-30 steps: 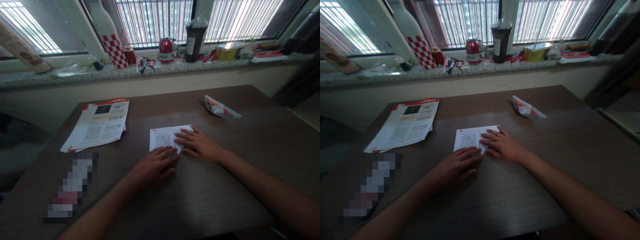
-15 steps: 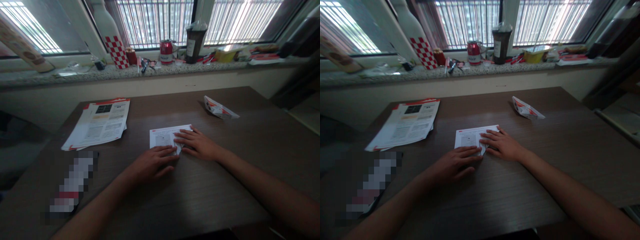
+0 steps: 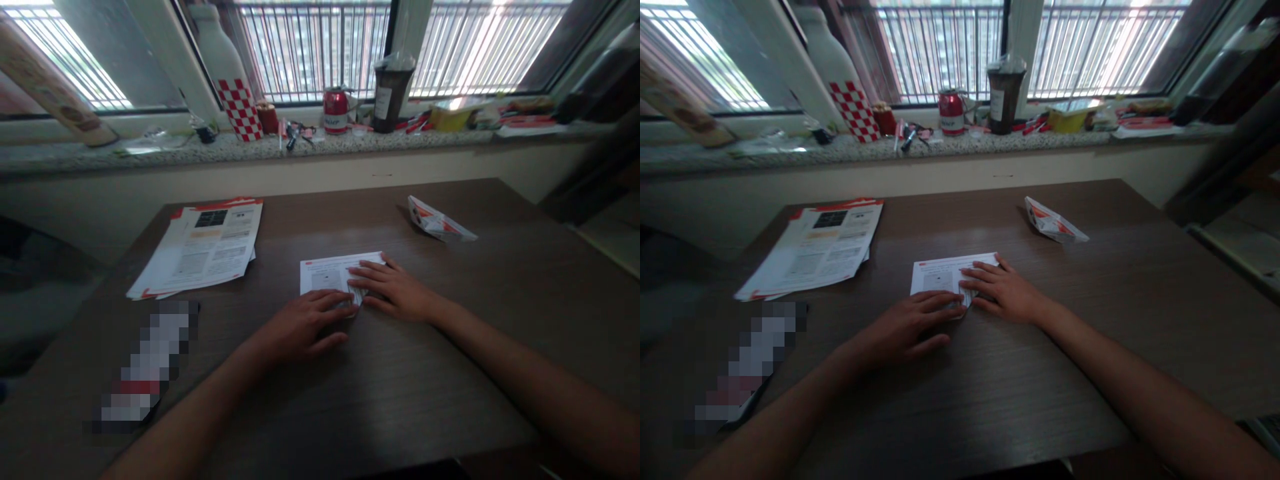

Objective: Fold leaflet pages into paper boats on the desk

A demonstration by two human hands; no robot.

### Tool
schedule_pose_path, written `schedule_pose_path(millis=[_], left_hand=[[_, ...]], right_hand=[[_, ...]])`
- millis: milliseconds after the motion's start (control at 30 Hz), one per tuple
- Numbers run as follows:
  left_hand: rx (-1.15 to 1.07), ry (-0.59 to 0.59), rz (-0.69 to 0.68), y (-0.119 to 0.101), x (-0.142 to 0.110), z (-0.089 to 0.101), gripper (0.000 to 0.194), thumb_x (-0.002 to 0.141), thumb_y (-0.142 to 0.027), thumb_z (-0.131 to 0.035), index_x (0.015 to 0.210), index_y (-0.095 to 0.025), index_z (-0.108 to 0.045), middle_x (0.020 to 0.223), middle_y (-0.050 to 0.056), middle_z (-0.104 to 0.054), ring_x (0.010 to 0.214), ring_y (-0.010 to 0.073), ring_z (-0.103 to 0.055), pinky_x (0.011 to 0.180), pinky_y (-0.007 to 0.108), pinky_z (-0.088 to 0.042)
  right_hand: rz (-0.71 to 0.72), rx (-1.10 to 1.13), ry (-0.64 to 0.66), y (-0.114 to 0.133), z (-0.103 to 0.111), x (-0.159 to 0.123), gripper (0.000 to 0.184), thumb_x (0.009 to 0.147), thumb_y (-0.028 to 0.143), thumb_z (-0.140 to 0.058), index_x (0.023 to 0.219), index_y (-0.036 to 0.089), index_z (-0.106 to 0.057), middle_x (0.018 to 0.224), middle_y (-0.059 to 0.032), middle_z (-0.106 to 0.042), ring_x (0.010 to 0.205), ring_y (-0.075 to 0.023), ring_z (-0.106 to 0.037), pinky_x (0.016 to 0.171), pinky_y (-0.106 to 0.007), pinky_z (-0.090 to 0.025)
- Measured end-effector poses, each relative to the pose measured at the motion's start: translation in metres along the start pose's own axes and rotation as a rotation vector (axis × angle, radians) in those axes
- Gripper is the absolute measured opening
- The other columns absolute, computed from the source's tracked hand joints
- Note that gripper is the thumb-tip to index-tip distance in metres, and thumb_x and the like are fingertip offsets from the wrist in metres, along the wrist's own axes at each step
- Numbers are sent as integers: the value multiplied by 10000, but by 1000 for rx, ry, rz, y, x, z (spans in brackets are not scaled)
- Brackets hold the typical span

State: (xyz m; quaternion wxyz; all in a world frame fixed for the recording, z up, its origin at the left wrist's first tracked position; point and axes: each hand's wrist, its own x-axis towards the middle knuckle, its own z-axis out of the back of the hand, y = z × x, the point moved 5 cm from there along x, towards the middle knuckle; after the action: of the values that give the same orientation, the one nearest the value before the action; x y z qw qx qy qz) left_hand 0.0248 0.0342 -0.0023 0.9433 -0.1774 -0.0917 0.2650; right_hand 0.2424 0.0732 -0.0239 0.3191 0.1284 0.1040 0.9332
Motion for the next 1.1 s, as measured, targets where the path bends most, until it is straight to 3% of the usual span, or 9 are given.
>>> schedule_pose_path(millis=[200, 400, 500, 567, 633, 767, 1100], left_hand=[[41, -14, 7, 4, -2, -4, 556, 1025, -462, -614, 1555, -352, -485, 1682, 66, -381, 1505, 337, -416, 1177, 546, -418], [56, -5, 45, 4, 1, -4, 472, 1062, -475, -542, 1516, -345, -530, 1655, 58, -426, 1479, 326, -445, 1173, 531, -423], [66, -16, 49, 0, 2, -4, 463, 1070, -478, -525, 1510, -335, -535, 1640, 64, -445, 1469, 323, -453, 1170, 524, -426], [79, -34, 64, -3, 2, -5, 454, 1079, -466, -505, 1510, -328, -534, 1631, 67, -458, 1464, 320, -456, 1171, 525, -425], [94, -50, 92, -6, 1, -8, 458, 1084, -469, -489, 1513, -314, -533, 1620, 83, -469, 1456, 329, -462, 1162, 536, -431], [105, -53, 125, -11, 0, -12, 502, 1083, -495, -474, 1547, -305, -497, 1614, 113, -470, 1445, 350, -474, 1147, 555, -441], [66, -3, 91, -8, -2, -9, 515, 1075, -547, -463, 1535, -321, -516, 1661, 100, -408, 1454, 371, -461, 1155, 568, -427]], right_hand=[[-13, -75, -6, 3, 0, 0, 476, 1082, 381, -505, 1555, 337, -467, 1648, -10, -445, 1594, -304, -235, 1261, -698, -112], [-21, -180, -66, 13, 5, 0, 453, 1070, 361, -527, 1521, 373, -494, 1634, 2, -469, 1575, -315, -279, 1250, -722, -66], [-50, -177, -130, 23, 13, -1, 404, 1055, 380, -549, 1451, 306, -565, 1574, -69, -534, 1480, -323, -426, 1226, -664, -239], [-135, -148, -194, 27, 17, -3, 315, 1037, 385, -570, 1307, 239, -644, 1393, -123, -645, 1289, -323, -572, 1091, -574, -432], [-230, -83, -207, 29, 17, -5, 202, 1021, 365, -588, 1121, 209, -668, 1160, -121, -696, 1084, -297, -634, 915, -473, -511], [-305, 56, -142, 35, 6, -4, 82, 991, 291, -621, 951, 221, -617, 958, -55, -669, 917, -246, -622, 793, -380, -477], [-393, 40, -108, 38, -1, 0, 52, 963, 251, -653, 937, 215, -625, 981, -60, -659, 946, -253, -597, 817, -371, -426]])
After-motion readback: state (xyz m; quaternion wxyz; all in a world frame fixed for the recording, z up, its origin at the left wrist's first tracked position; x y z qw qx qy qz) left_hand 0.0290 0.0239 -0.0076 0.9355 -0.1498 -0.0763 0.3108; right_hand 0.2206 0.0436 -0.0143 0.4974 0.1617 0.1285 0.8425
